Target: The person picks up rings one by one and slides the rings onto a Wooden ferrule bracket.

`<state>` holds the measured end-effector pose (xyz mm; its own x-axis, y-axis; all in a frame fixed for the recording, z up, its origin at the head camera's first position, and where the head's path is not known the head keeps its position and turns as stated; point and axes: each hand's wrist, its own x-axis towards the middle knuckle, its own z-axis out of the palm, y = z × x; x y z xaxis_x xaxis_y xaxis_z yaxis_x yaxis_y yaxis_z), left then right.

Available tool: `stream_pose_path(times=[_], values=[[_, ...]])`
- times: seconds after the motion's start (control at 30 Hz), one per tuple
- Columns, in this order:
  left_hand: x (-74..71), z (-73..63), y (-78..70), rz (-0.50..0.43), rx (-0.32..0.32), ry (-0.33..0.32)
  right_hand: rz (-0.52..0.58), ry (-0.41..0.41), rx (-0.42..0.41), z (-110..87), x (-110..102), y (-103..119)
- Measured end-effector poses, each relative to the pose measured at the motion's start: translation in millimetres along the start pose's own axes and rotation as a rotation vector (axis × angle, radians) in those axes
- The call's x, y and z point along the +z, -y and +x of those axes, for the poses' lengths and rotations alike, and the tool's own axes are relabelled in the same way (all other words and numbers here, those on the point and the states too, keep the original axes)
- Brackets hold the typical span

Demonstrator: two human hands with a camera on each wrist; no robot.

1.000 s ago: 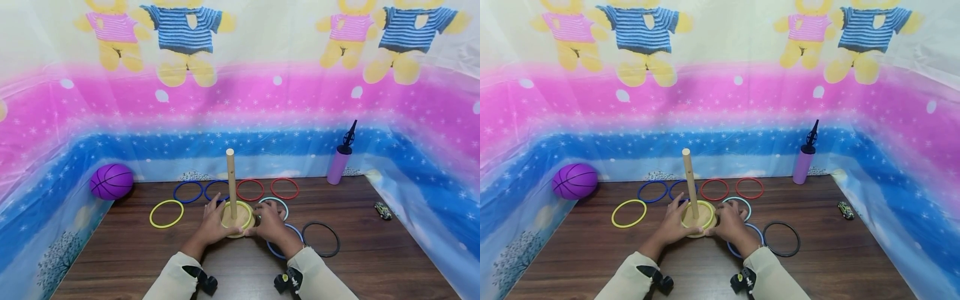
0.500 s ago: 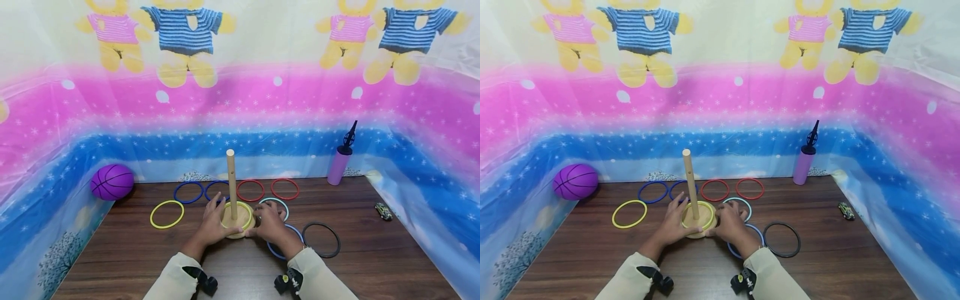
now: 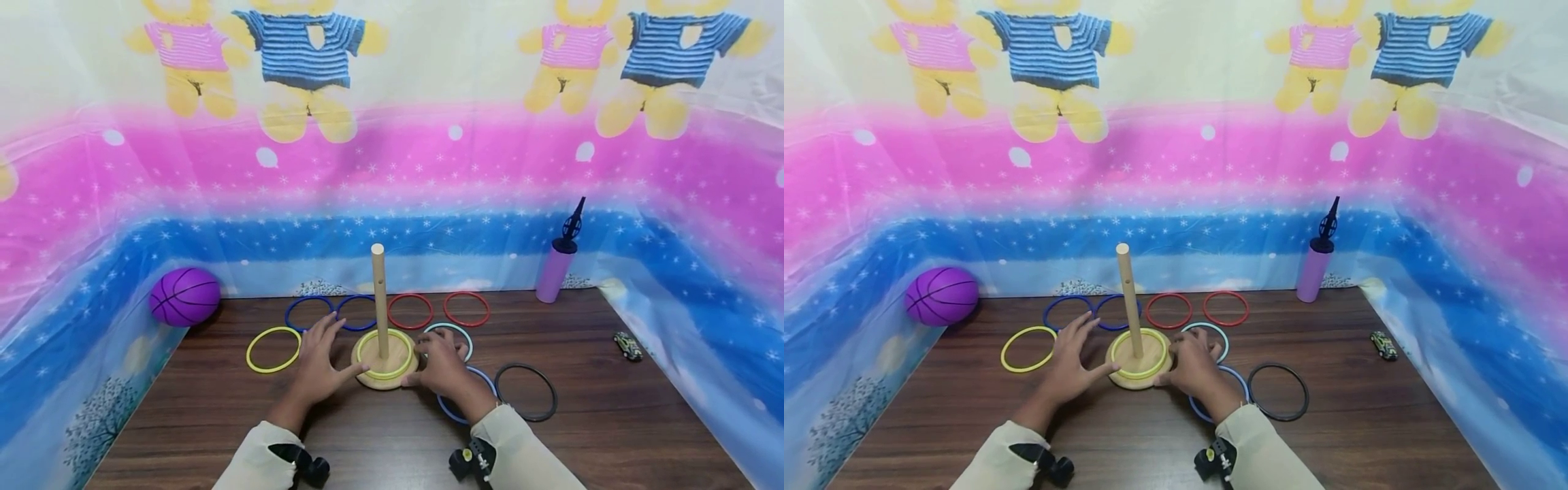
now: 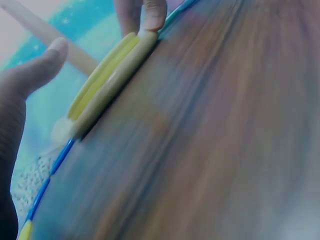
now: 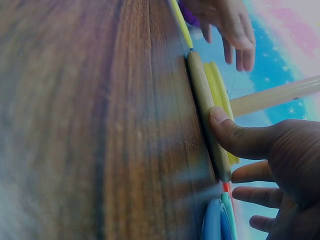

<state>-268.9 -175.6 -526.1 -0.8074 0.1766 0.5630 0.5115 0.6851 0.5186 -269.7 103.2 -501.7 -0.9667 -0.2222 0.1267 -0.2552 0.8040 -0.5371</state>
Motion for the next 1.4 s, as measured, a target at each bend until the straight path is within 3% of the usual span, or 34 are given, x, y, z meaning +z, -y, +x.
stream_pose_path(times=[0.33, 0.47, 0.63, 1.07, 1.3, 1.4], values=[[-35.4, -9.1, 27.5, 0.162, -0.128, -0.018, 0.003, 0.0, 0.017, 0.4, 0.9, -1.3], [-46.4, -13.1, 38.5, 0.192, -0.175, -0.053, 0.003, -0.003, 0.016, -0.8, -0.1, -1.1], [-58.7, -17.8, 46.6, 0.218, -0.274, -0.051, 0.006, -0.005, 0.017, -2.4, -2.3, -0.7], [-85.9, -19.8, 64.6, 0.269, -0.538, 0.119, -0.015, -0.01, 0.013, -0.9, -1.4, 0.7], [-99.9, -22.9, 75.9, 0.255, -0.571, 0.266, 0.007, -0.006, 0.018, 0.3, 0.9, -0.6], [-100.7, -24.4, 76.9, 0.247, -0.558, 0.288, 0.007, -0.006, 0.016, 0.5, 1.5, -0.6]])
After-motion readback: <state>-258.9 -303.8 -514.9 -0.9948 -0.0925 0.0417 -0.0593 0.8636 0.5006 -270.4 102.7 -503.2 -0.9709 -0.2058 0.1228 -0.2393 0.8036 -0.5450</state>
